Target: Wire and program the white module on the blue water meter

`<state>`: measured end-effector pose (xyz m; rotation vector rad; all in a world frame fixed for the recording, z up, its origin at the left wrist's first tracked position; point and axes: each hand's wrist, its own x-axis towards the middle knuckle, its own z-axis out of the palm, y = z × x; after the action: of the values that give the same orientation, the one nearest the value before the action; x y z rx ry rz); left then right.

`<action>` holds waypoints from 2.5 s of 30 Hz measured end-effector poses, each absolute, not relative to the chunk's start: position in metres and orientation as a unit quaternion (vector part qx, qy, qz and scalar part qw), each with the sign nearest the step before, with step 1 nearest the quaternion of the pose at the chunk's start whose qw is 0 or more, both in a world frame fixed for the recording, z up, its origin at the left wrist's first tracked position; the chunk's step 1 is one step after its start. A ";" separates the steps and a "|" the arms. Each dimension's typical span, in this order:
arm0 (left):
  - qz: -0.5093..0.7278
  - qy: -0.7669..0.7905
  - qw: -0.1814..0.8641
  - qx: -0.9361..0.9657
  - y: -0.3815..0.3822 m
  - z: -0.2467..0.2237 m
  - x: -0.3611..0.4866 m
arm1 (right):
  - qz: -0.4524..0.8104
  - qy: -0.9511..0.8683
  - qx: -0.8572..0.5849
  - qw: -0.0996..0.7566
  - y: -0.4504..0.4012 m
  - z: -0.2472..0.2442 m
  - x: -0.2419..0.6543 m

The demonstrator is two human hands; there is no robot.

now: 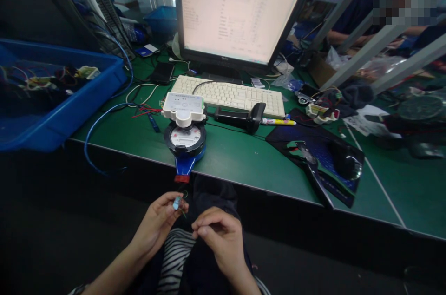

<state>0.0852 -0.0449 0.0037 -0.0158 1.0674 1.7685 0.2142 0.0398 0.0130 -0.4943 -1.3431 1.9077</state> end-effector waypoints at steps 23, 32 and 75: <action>0.708 0.445 0.546 -0.058 -0.043 0.010 0.084 | 0.707 -0.575 -0.304 0.278 0.034 -0.001 0.211; 0.709 0.355 0.597 -0.122 -0.042 0.004 0.090 | 0.600 -0.661 -0.334 0.301 0.029 0.002 0.208; 0.690 0.374 0.603 -0.143 -0.037 0.005 0.093 | 0.492 -0.766 -0.302 0.282 0.039 0.003 0.207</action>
<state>0.0927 -0.0375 0.0051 -0.3313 0.8671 1.5975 0.2068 0.0389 0.0031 -0.8095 -2.0511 1.3189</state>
